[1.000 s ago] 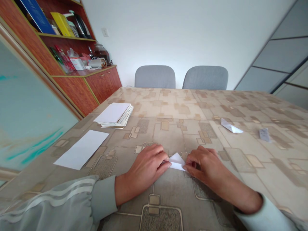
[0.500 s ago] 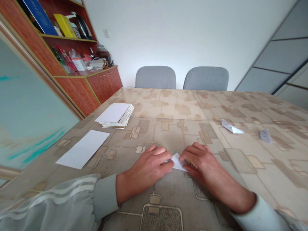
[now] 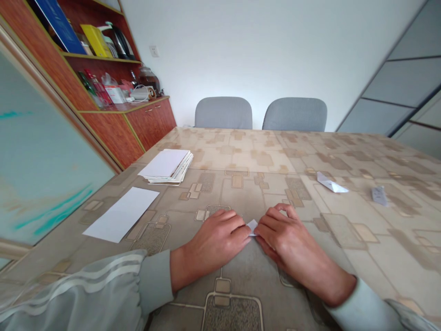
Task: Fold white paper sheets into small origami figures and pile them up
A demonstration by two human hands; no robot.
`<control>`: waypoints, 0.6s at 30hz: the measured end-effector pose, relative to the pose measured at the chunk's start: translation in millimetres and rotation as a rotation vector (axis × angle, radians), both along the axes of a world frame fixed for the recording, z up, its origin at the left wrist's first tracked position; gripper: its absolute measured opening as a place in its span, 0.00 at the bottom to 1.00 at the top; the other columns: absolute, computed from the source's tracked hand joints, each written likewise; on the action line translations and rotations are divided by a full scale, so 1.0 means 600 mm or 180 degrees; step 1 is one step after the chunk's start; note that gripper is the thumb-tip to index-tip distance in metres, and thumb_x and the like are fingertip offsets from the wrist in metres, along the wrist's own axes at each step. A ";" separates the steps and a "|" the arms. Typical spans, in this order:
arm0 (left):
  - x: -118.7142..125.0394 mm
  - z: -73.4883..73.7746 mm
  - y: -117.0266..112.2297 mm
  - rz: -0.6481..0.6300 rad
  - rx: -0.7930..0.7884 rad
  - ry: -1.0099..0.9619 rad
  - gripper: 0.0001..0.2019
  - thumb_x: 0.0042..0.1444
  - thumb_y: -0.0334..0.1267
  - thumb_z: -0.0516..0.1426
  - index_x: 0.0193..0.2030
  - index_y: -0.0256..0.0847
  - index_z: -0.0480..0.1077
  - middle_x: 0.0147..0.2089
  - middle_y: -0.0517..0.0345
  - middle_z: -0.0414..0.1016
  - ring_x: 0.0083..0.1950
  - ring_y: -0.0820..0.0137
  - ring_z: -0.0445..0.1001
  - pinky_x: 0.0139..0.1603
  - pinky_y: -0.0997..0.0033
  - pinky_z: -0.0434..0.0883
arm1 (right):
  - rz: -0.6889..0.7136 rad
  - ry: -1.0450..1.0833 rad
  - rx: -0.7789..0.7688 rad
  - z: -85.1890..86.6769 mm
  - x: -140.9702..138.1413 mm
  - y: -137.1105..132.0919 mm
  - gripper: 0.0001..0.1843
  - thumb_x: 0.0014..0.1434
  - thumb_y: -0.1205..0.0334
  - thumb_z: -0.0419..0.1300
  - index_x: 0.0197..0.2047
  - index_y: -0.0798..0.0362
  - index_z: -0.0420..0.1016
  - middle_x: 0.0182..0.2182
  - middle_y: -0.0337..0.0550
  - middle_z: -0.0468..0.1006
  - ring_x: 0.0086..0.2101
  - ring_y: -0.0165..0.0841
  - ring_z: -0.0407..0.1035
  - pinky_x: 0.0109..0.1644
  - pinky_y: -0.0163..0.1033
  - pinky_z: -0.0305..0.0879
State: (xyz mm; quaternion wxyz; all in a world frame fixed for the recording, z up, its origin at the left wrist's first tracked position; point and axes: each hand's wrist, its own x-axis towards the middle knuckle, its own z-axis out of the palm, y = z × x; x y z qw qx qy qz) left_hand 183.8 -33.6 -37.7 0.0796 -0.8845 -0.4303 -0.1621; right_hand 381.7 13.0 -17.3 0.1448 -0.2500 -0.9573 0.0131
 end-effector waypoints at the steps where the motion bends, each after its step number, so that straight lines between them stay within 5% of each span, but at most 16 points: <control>1: 0.001 0.003 0.000 0.0013 -0.0056 -0.0125 0.13 0.68 0.40 0.50 0.36 0.38 0.72 0.33 0.57 0.72 0.36 0.67 0.66 0.38 0.65 0.63 | 0.0012 0.0060 -0.0025 0.001 -0.001 -0.001 0.12 0.66 0.66 0.55 0.29 0.53 0.72 0.29 0.41 0.76 0.35 0.36 0.65 0.49 0.46 0.52; 7: 0.001 0.024 -0.002 0.0066 -0.0246 -0.0774 0.18 0.70 0.40 0.48 0.33 0.37 0.74 0.31 0.56 0.71 0.34 0.69 0.66 0.37 0.68 0.63 | 0.0028 0.0377 -0.0261 0.011 -0.002 -0.006 0.16 0.69 0.64 0.51 0.31 0.53 0.73 0.27 0.40 0.74 0.34 0.35 0.64 0.45 0.43 0.53; 18: -0.032 0.030 0.017 -0.0039 -0.0899 -0.1664 0.11 0.66 0.36 0.54 0.35 0.38 0.75 0.30 0.60 0.73 0.34 0.72 0.70 0.35 0.75 0.63 | 0.0045 0.0742 -0.0776 0.012 0.017 0.013 0.23 0.71 0.53 0.45 0.29 0.52 0.69 0.25 0.39 0.72 0.30 0.32 0.63 0.39 0.39 0.55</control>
